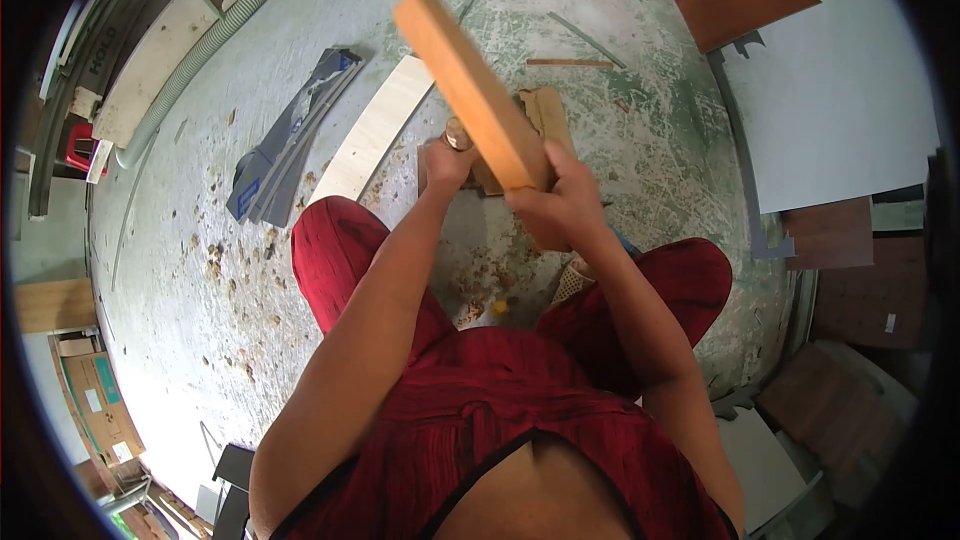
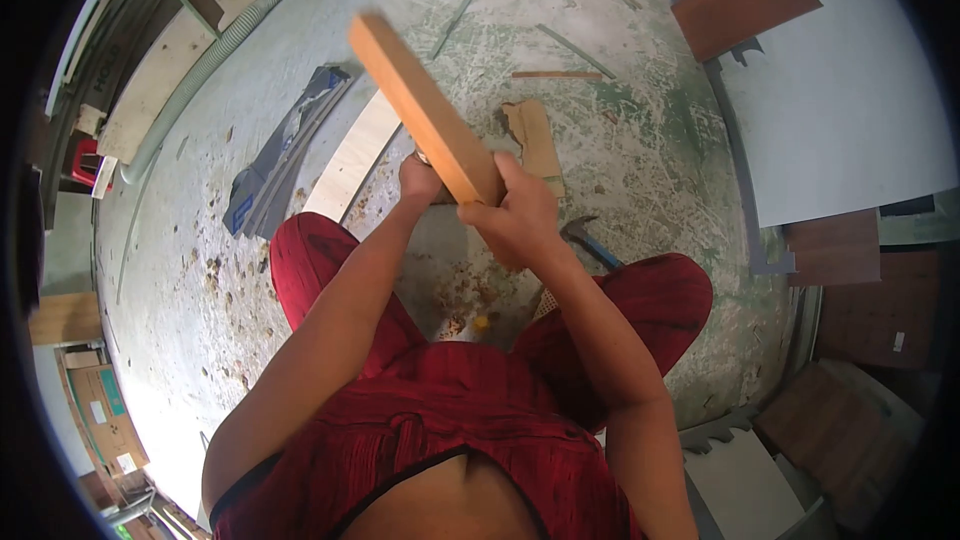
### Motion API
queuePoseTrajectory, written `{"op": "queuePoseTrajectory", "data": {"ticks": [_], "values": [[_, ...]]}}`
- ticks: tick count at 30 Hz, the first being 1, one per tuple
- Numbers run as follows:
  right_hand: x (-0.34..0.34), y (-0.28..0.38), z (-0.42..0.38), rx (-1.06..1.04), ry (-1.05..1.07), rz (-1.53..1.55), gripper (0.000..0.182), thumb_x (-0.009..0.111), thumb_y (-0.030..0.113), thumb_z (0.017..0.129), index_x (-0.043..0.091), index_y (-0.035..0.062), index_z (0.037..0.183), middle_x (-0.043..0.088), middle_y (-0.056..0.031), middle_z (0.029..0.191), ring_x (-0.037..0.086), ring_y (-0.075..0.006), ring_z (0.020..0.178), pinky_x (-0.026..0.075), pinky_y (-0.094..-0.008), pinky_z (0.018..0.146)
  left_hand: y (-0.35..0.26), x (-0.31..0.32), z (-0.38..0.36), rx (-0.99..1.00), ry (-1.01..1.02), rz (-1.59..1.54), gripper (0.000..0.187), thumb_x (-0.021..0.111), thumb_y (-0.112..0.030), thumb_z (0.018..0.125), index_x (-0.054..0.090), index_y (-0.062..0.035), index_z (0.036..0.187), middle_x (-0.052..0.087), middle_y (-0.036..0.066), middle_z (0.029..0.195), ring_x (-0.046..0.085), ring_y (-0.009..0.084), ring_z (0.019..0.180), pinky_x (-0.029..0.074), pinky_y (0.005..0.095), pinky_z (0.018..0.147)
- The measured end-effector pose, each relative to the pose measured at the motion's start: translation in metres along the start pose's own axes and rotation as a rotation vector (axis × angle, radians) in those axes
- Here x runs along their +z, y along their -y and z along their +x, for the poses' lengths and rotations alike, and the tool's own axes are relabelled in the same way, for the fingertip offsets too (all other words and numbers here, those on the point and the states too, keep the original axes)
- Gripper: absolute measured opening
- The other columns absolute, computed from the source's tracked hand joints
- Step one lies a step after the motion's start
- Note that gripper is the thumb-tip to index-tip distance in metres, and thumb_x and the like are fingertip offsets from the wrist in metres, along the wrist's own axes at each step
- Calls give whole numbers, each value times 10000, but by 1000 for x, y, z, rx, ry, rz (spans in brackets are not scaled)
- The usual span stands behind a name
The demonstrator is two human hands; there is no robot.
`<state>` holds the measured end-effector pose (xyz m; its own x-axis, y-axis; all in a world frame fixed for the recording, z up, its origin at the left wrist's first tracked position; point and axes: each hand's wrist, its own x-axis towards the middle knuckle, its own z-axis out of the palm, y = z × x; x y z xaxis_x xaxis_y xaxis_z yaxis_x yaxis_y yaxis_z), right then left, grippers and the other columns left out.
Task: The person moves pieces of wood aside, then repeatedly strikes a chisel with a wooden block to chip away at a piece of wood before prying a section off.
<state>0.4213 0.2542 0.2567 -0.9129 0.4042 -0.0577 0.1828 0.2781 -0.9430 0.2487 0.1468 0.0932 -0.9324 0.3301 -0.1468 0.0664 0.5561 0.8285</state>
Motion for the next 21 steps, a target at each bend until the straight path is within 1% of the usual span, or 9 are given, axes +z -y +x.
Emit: {"op": "queuePoseTrajectory", "data": {"ticks": [1,4,6,7,10,13,16,19,21], "values": [[2,6,-3,-34,-45,175,519,722,327,618,511,33,989,630,-156,804,619,-349,767,471,-419,684,-1,-1,2,-41,9,36,228,709,-238,752,688,-57,890,695,109,896,664,204,866,505,337,745],[18,-13,-2,-276,-240,162,546,717,314,614,511,31,1033,635,-160,803,623,-349,777,472,-423,696,-2,1,2,-32,18,15,252,720,-225,739,680,-45,911,693,112,885,662,199,842,505,327,732],[15,-28,4,-28,-24,-335,576,717,321,612,508,29,1063,637,-164,813,623,-348,791,473,-421,700,0,5,2,51,2,-71,315,767,-199,689,669,-18,927,690,120,846,662,206,779,504,333,702],[12,-32,6,104,90,-579,591,717,325,611,506,29,1077,637,-166,817,624,-348,797,474,-420,701,4,6,3,55,25,-172,276,746,-174,717,670,-24,936,692,117,867,660,195,800,504,322,718],[10,-35,11,183,149,-555,552,742,326,584,547,33,1008,634,-162,842,635,-302,791,481,-353,707,-9,1,-8,48,43,-314,262,741,-175,724,673,-25,928,693,122,872,660,190,821,501,322,730],[3,-36,12,76,20,-255,612,738,357,576,540,29,1053,633,-156,819,630,-312,790,478,-386,700,-17,-3,-15,23,20,-192,268,760,-192,701,675,-28,895,692,120,872,659,192,810,503,329,720],[-3,-36,20,18,-65,92,581,761,317,575,566,26,1039,637,-125,838,631,-241,778,479,-332,695,14,-2,8,-27,66,22,290,778,-181,679,663,-12,885,692,102,882,653,177,794,502,325,704],[-5,-36,22,-19,-106,331,544,776,256,580,579,25,1030,639,-104,859,621,-190,776,472,-293,695,9,-7,11,-40,124,-215,295,786,-119,652,633,-1,874,672,44,837,611,143,728,493,309,674],[-7,-42,21,-55,-107,293,527,776,225,584,579,29,1031,644,-101,865,624,-192,780,475,-297,700,5,-11,11,-41,168,-323,282,780,-98,649,626,-8,867,654,25,810,590,133,710,489,303,672]]}}
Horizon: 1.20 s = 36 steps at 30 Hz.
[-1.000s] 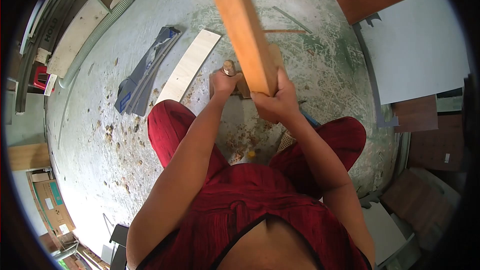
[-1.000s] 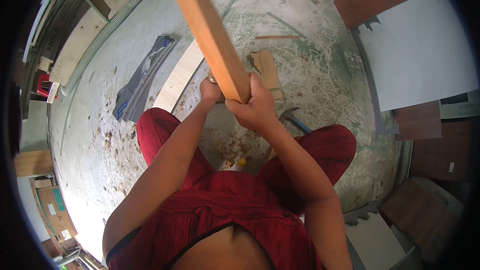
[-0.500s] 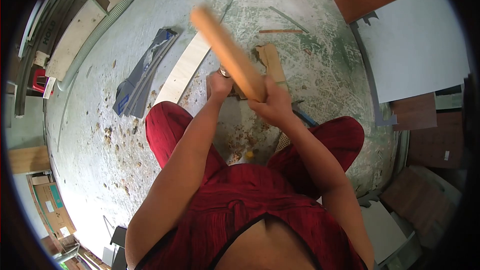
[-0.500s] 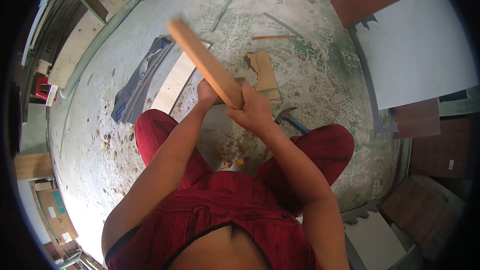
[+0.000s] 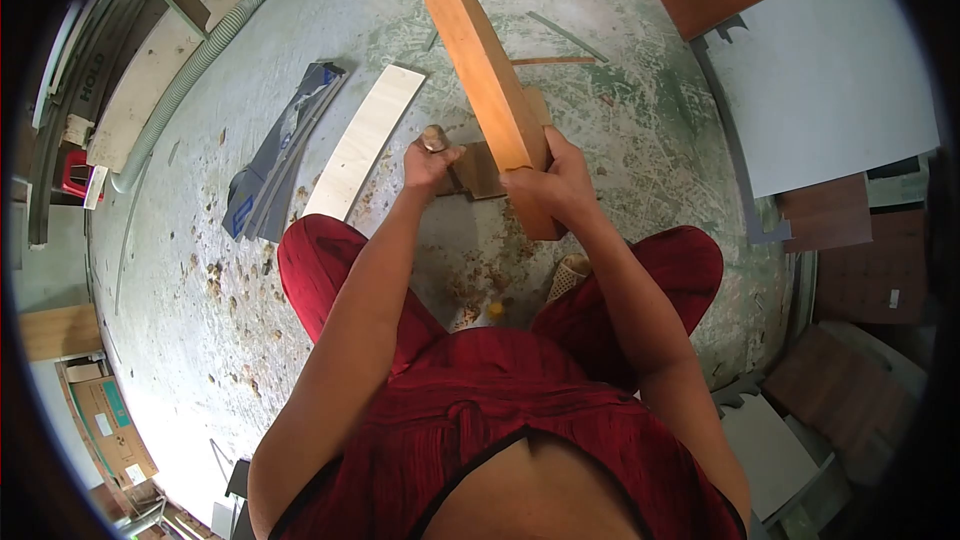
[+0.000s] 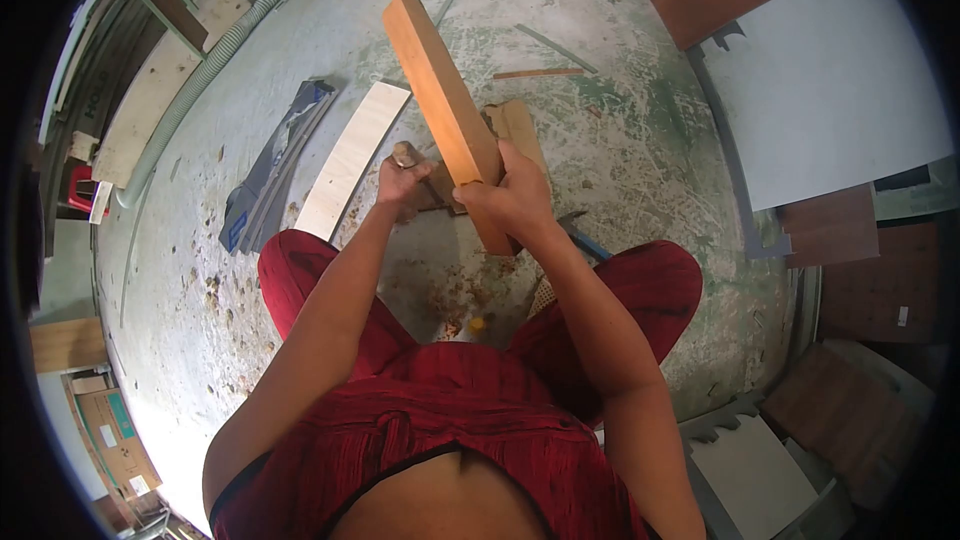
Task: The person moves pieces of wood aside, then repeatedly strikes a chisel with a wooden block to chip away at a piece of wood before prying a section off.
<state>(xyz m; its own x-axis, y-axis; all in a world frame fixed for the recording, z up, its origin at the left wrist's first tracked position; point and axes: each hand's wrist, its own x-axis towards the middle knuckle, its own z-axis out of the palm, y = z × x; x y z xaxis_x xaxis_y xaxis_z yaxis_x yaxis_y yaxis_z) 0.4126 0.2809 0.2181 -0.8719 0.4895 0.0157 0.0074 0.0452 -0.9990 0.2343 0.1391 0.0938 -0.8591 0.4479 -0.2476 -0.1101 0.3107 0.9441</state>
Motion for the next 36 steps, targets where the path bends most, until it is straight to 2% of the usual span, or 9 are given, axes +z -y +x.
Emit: {"op": "queuePoseTrajectory", "data": {"ticks": [5,13,19,22,24,25,31,34,36], "values": [[1,4,-6,-4,36,-160,543,777,276,575,577,52,1028,644,-107,831,626,-221,747,474,-321,676,32,5,12,142,94,-159,231,738,-53,665,611,-30,857,619,11,789,564,118,706,481,288,678],[3,18,-15,-17,55,-422,609,758,345,582,538,61,1074,627,-151,801,626,-302,718,469,-364,643,6,-2,-6,91,25,-104,223,703,-26,674,619,-24,881,630,11,798,567,105,709,482,281,678],[25,29,-25,-303,-41,-197,594,728,353,605,513,21,1047,624,-173,801,617,-349,727,467,-426,648,37,2,9,169,-20,0,236,690,-16,693,662,-33,927,688,38,867,622,92,780,495,267,720],[22,13,-21,-85,105,-712,567,720,350,609,507,27,1022,615,-173,777,614,-356,726,468,-425,647,36,1,9,179,34,-122,254,702,-23,689,673,-47,940,700,44,912,638,91,826,500,265,740],[24,-2,-16,-3,176,-784,554,713,352,616,502,28,1013,609,-169,762,611,-362,722,467,-428,645,40,6,12,158,60,-368,240,714,-31,684,686,-68,920,705,38,911,645,91,832,505,269,749],[27,-5,-13,39,210,-816,548,709,352,619,499,28,1008,606,-168,755,609,-365,720,466,-429,644,42,5,15,195,45,-304,233,718,-43,685,688,-67,915,706,38,898,647,93,823,506,274,745],[35,31,-23,-167,36,-202,544,705,345,620,497,28,1011,607,-169,751,609,-367,723,460,-433,651,50,4,12,176,-63,21,229,734,-121,689,691,-70,908,706,67,846,664,141,789,509,306,712],[29,10,-27,-203,50,-360,557,707,344,616,499,26,1023,611,-173,759,611,-370,727,459,-434,651,65,4,24,167,-26,-93,238,717,-199,719,690,-76,921,702,95,850,671,182,801,507,322,714],[29,-9,-20,-66,184,-772,575,708,344,612,500,24,1042,615,-176,766,610,-375,730,459,-434,647,76,2,34,121,-21,-197,245,697,-244,742,690,-82,926,700,104,853,672,202,812,506,328,721]]}}
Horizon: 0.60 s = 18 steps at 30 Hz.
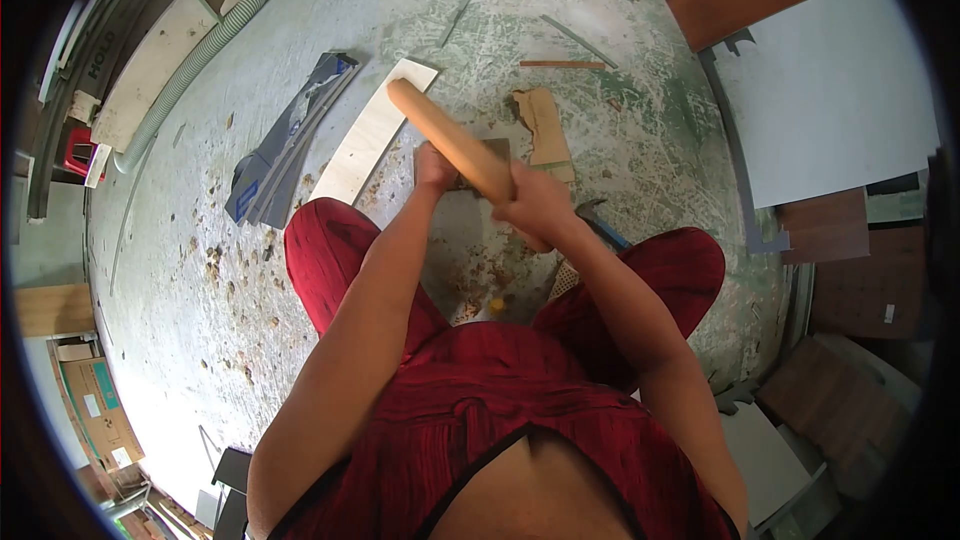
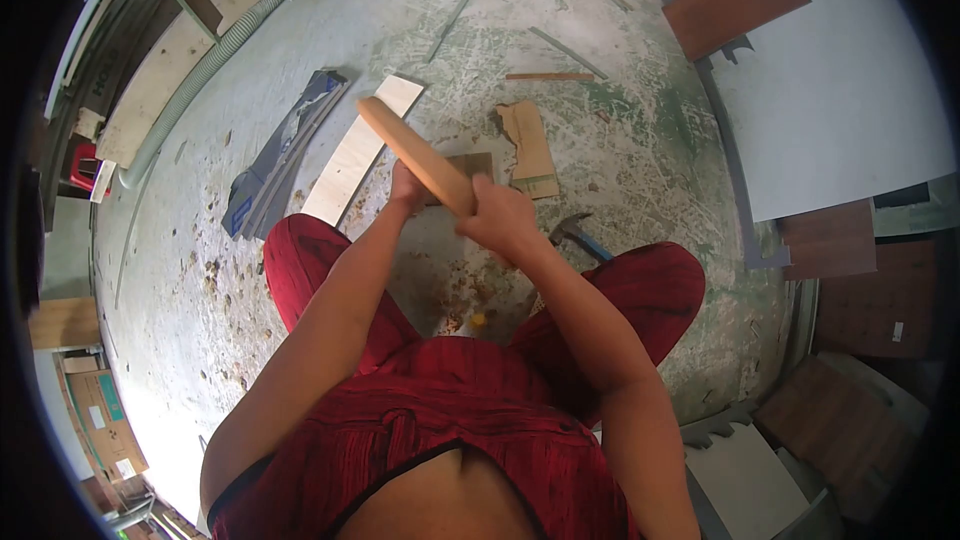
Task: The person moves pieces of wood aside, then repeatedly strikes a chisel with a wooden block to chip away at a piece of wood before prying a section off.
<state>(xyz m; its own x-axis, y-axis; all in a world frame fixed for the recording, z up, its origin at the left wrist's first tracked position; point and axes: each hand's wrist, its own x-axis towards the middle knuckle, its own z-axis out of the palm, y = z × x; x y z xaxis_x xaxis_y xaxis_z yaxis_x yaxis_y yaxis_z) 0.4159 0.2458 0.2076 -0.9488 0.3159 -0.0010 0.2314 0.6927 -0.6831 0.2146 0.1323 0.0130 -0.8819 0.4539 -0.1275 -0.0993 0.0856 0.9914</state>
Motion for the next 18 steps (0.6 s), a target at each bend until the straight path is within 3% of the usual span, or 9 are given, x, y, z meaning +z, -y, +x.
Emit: {"op": "queuePoseTrajectory", "data": {"ticks": [1,4,7,8,11,13,16,18], "values": [[3,-4,2,56,98,-195,584,709,344,611,500,24,1051,617,-177,770,610,-378,731,459,-434,644,-1,1,1,-9,-7,-33,254,687,-266,753,690,-85,930,699,108,856,673,211,816,505,331,724],[-4,-1,1,42,93,10,615,714,348,600,498,19,1072,621,-176,771,608,-385,735,459,-435,640,-20,4,-13,14,-49,212,266,697,-249,741,683,-92,956,695,107,902,668,216,841,504,331,725],[-19,4,3,-48,-67,248,622,730,357,579,511,22,1055,624,-167,763,617,-360,725,462,-421,639,-31,7,-22,47,10,247,267,723,-163,703,677,-86,954,694,93,923,656,168,854,502,317,723],[-20,3,5,-42,-92,339,624,737,362,573,515,24,1048,624,-165,759,619,-350,718,463,-415,636,-35,6,-23,70,11,185,262,731,-69,660,656,-62,910,680,54,860,623,117,793,496,302,698],[-21,-4,6,-24,-152,507,631,754,375,560,524,28,1034,623,-157,748,623,-322,700,465,-395,628,-32,3,-17,38,7,-14,224,708,-20,658,616,-52,860,629,11,788,575,105,713,484,292,672],[-24,-7,5,-33,-155,473,638,764,381,555,528,28,1031,621,-151,739,625,-304,691,466,-383,624,-65,1,-34,32,-22,85,212,683,16,658,585,-57,832,592,-7,760,549,107,682,473,283,661],[-29,-2,3,34,-49,423,557,760,167,640,531,-17,1113,624,-82,904,593,-133,790,474,-278,695,-65,-7,-36,22,-55,114,206,672,26,664,591,-56,835,599,-2,762,555,108,690,472,280,668],[-28,4,0,-46,-137,376,601,758,305,600,524,8,1067,607,-138,773,610,-257,719,470,-347,647,-63,-9,-34,-9,-33,134,210,669,31,666,595,-53,843,604,1,770,557,109,696,473,282,674]]}}
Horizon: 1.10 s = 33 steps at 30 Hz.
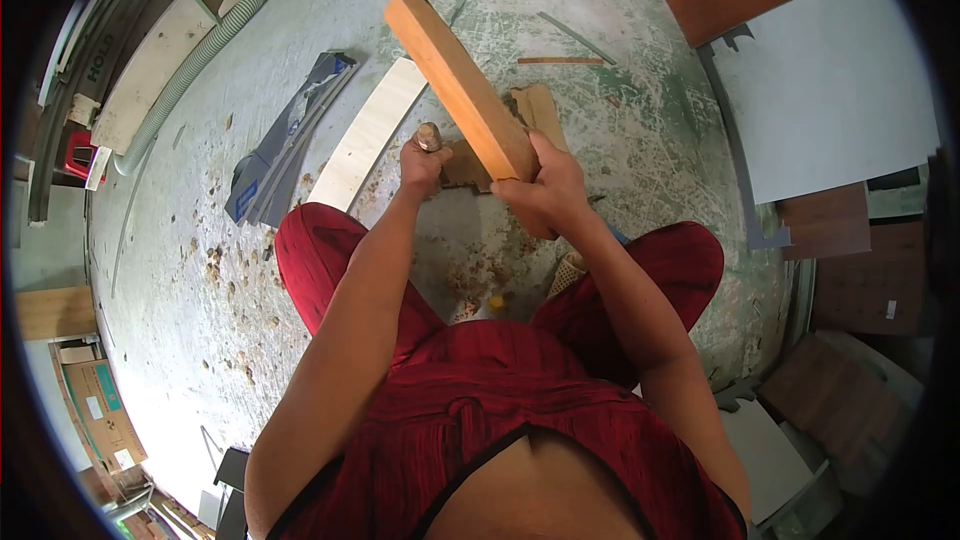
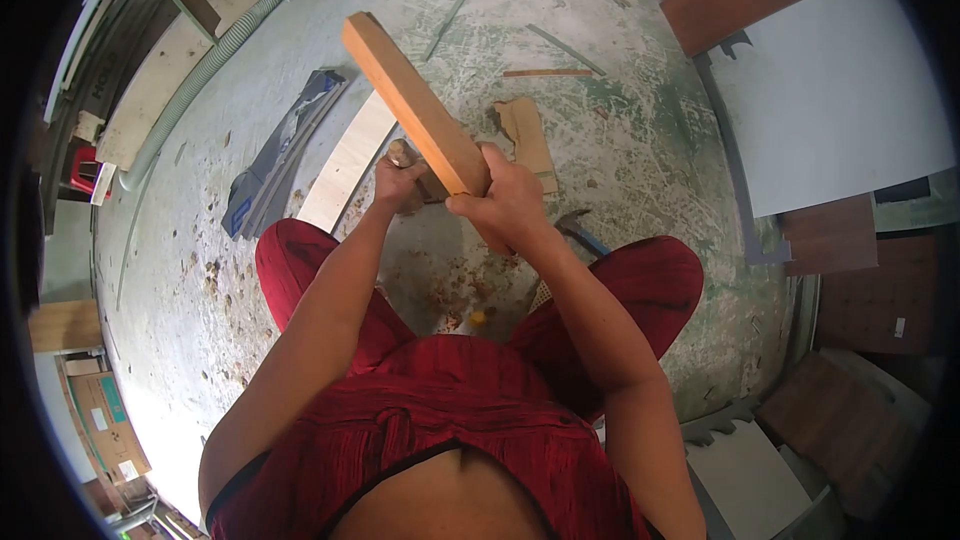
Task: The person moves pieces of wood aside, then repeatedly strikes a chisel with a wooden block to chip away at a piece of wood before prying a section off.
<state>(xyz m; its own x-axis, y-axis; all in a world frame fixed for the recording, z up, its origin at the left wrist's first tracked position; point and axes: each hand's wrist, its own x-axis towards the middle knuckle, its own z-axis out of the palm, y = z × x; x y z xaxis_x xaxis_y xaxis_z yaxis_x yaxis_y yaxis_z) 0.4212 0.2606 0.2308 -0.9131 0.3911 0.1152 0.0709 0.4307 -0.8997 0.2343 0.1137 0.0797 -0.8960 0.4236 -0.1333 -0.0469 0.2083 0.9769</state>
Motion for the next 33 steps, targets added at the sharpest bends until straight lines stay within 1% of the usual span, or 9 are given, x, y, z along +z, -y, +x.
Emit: {"op": "queuePoseTrajectory", "data": {"ticks": [6,10,13,14,19,24,28,31,33], "values": [[15,17,-3,-126,-44,-26,636,737,390,595,505,14,1053,603,-182,761,622,-334,729,470,-393,639,-21,7,-11,49,-55,28,239,674,44,705,630,-34,927,657,27,856,606,128,758,492,282,719],[31,-8,7,145,287,-509,604,722,383,606,499,14,1028,613,-190,813,621,-340,762,465,-418,662,-2,2,1,-115,109,-569,258,647,88,747,641,-32,975,673,25,943,623,104,831,497,267,748],[29,-10,8,154,267,-419,563,708,376,617,496,13,992,617,-192,805,616,-350,763,461,-432,672,-2,6,-7,69,36,-215,272,653,84,739,645,-39,982,677,20,950,625,102,834,498,264,750],[27,-8,7,104,216,-321,554,704,375,620,493,13,983,615,-192,798,615,-351,759,460,-432,669,20,9,3,54,50,-370,273,671,55,733,647,-41,987,680,13,934,625,98,825,500,262,745],[23,19,0,-33,27,86,556,693,374,626,492,9,993,610,-187,768,611,-358,751,458,-434,655,-21,6,-13,14,-27,45,288,684,13,718,642,-22,1002,683,36,927,629,113,817,499,269,735],[36,-17,-4,44,179,-412,593,700,368,611,498,9,1037,610,-183,776,610,-363,756,455,-446,657,37,2,19,-158,56,-441,225,650,-42,768,640,-17,992,679,60,906,630,137,809,497,282,712],[31,-8,-4,64,202,-365,596,709,361,589,504,19,1032,624,-179,804,611,-370,775,456,-453,671,23,0,7,177,-55,113,219,700,-118,726,630,1,896,658,79,846,630,190,766,497,320,665],[18,8,0,31,108,-151,579,719,364,582,526,34,1018,630,-169,814,616,-353,769,467,-421,669,1,-6,-2,126,-143,122,274,725,-114,698,629,28,912,673,103,832,635,188,749,498,313,661],[16,1,3,53,84,6,555,746,270,607,539,14,1053,633,-119,846,619,-231,759,477,-346,666,21,-17,14,28,-223,15,240,701,-75,664,608,36,855,629,81,768,625,206,665,515,345,604]]}}
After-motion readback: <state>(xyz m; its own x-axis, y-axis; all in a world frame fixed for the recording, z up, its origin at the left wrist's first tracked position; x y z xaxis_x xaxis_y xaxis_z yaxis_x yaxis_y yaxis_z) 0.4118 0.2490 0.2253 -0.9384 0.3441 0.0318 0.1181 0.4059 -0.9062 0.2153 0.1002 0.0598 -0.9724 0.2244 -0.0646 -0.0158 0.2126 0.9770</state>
